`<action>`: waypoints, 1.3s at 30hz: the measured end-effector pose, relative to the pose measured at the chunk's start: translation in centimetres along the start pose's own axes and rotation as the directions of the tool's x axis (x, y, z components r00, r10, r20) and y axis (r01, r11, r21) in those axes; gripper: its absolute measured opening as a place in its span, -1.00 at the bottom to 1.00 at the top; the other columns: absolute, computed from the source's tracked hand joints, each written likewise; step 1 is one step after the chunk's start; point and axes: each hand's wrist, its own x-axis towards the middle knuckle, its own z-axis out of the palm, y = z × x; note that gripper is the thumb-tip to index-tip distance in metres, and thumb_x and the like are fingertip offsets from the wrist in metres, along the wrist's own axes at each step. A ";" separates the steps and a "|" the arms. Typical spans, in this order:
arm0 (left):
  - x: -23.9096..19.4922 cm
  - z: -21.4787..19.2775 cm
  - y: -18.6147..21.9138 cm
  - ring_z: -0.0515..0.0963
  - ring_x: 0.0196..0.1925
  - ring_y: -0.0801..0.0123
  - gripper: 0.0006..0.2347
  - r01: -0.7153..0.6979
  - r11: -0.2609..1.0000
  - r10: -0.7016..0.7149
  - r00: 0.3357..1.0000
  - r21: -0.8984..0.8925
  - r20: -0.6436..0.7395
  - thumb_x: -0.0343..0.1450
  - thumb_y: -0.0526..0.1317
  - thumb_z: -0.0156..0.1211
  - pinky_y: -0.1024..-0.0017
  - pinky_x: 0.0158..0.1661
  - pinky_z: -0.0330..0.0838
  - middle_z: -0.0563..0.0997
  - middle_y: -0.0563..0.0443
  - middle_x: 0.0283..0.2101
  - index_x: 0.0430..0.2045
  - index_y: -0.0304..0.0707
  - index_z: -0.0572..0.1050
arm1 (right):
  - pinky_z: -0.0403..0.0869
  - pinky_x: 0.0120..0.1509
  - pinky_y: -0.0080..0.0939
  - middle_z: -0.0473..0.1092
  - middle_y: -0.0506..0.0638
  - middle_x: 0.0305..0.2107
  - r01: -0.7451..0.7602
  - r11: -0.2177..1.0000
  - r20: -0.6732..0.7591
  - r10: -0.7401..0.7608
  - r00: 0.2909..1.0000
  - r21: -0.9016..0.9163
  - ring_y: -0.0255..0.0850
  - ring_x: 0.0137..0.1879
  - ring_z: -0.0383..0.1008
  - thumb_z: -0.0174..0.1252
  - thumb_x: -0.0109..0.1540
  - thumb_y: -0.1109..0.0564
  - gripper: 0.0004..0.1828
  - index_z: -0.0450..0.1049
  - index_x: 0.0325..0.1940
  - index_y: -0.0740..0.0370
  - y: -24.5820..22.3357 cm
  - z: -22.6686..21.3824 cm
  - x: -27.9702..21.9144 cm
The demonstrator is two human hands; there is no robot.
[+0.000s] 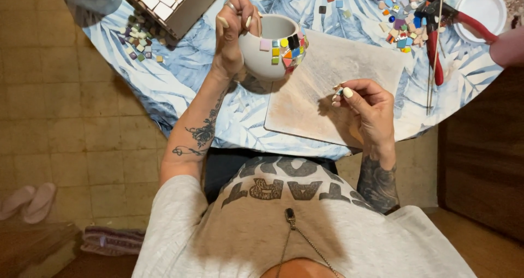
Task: Decorating a ceramic cup by gluing small colorful mosaic tiles onto its surface.
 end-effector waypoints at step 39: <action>-0.2 0.2 1.7 0.14 -0.66 0.56 -0.41 0.188 0.902 -0.140 0.979 0.388 -0.147 0.17 0.41 -0.38 0.63 -0.63 -0.04 0.20 0.13 -0.64 -0.70 -0.24 0.13 | 0.29 -0.02 -0.11 0.33 0.21 -0.30 0.861 0.342 0.718 -0.480 0.505 -0.377 -0.04 -0.15 0.33 0.14 0.09 0.18 -0.74 0.34 -0.25 0.43 -5.3 8.3 9.6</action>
